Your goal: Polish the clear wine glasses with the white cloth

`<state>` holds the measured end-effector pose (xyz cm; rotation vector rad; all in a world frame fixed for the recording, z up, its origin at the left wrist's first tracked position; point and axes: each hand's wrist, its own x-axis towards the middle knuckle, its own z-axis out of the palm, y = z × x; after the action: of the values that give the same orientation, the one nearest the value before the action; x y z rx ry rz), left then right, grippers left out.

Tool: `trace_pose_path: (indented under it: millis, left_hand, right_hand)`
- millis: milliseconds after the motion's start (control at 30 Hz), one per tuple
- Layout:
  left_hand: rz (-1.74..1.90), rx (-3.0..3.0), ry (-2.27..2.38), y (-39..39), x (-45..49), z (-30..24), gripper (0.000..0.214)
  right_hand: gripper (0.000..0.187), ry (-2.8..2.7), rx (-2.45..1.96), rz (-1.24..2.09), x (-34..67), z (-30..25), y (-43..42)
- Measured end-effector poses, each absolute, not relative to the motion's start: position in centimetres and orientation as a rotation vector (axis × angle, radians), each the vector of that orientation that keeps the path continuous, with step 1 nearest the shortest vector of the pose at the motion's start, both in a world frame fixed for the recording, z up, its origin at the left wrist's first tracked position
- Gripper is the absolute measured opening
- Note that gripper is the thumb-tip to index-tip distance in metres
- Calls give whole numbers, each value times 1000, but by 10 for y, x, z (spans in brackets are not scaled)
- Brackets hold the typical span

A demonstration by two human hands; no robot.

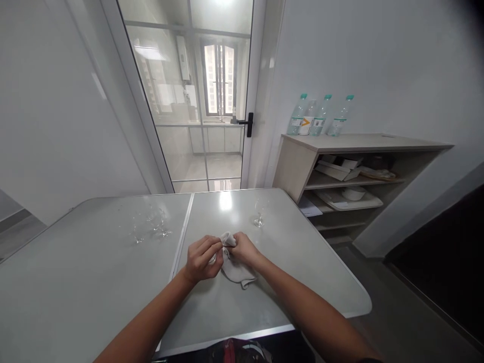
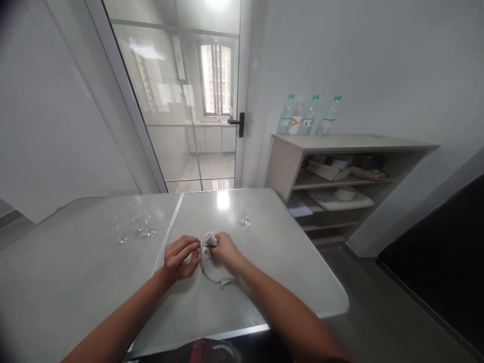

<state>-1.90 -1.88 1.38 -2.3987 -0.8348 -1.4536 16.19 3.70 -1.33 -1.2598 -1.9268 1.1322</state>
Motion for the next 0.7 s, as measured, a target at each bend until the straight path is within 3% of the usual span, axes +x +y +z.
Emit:
trace_pose_path:
  millis: [133, 333, 500, 700]
  left_hand:
    - [-1499, -2321, -1039, -13, -22, 14, 15]
    - [-1472, -2083, -1404, 0, -27, 19, 11]
    - [-1459, -2093, -1533, 5, -29, 23, 8]
    - [-1507, -2183, -1435, 0, -23, 22, 12]
  right_hand:
    - [8, -2012, -1345, 943, 168, -2, 35]
    - [56, -2375, -1281, 408, 178, 25, 21]
    - [56, -2787, -1009, 292, 175, 29, 3]
    - [60, -2878, -998, 180, 159, 16, -10]
